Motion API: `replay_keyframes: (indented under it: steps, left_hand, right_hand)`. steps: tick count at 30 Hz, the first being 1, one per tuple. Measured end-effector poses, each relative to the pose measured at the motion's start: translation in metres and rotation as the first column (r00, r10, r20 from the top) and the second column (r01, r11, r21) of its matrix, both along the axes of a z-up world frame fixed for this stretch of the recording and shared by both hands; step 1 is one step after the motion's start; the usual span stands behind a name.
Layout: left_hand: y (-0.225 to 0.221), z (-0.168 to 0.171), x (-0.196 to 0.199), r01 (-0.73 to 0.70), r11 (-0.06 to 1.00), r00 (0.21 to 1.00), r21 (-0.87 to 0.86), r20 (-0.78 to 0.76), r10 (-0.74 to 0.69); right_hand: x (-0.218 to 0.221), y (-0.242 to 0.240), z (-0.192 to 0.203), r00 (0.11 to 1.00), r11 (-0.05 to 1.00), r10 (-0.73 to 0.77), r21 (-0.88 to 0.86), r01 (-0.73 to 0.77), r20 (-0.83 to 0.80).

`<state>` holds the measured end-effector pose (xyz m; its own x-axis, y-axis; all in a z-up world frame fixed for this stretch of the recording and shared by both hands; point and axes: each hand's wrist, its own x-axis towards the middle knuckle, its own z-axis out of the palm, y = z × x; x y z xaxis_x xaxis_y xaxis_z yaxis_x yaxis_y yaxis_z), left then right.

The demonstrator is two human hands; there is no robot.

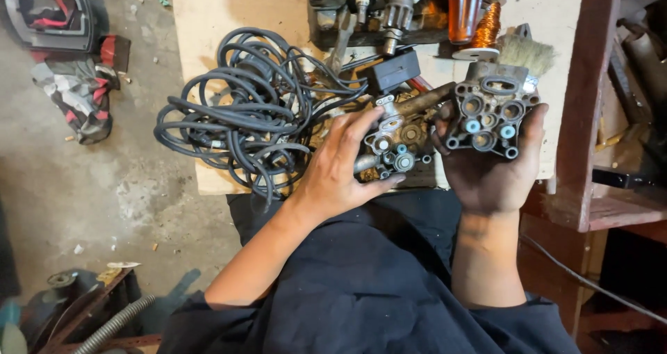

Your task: Disassembling a mechanical component, likely a carburetor or throttle body, by removing screws with a screwdriver and separating the parts.

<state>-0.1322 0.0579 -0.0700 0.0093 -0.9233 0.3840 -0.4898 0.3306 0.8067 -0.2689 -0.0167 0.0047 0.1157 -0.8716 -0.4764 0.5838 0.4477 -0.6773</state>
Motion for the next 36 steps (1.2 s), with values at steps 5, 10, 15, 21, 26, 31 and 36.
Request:
replay_keyframes:
  steps: [5, 10, 15, 21, 26, 31, 36]
  left_hand:
    - [-0.002, -0.004, -0.002, 0.006, 1.000, 1.000, -0.011, -0.007, -0.006]
    - [-0.002, 0.001, 0.000, 0.005, 0.997, 0.997, -0.083, -0.080, -0.012]
    - [0.004, 0.004, -0.001, -0.017, 0.999, 0.928, 0.034, -0.372, 0.029]
    - [0.002, 0.010, 0.000, -0.021, 1.000, 0.930, 0.004, -0.367, 0.021]
    - [0.002, 0.007, 0.000, -0.039, 0.999, 0.943, 0.002, -0.331, 0.038]
    - [0.001, 0.010, 0.000, -0.027, 0.999, 0.943, 0.030, -0.330, 0.035]
    - [-0.002, 0.002, -0.003, -0.057, 0.998, 0.913, 0.004, -0.404, 0.054]
  right_hand:
    - [-0.009, 0.003, -0.003, 0.993, 0.999, 0.037, 0.009, -0.038, 0.108]
    - [-0.009, 0.009, 0.000, 0.996, 1.000, -0.004, -0.025, 0.006, 0.085]
    - [-0.017, 0.016, -0.002, 0.999, 0.999, -0.028, 0.015, 0.029, -0.028]
    - [-0.023, 0.015, -0.004, 0.995, 0.994, 0.100, 0.050, -0.100, 0.005]
    - [-0.024, 0.012, -0.008, 0.983, 0.983, 0.184, 0.023, -0.184, 0.002]
    - [-0.016, 0.011, -0.003, 0.979, 0.977, 0.198, -0.076, -0.201, -0.046]
    - [-0.023, 0.010, -0.014, 0.990, 0.992, 0.120, -0.039, -0.118, 0.072]
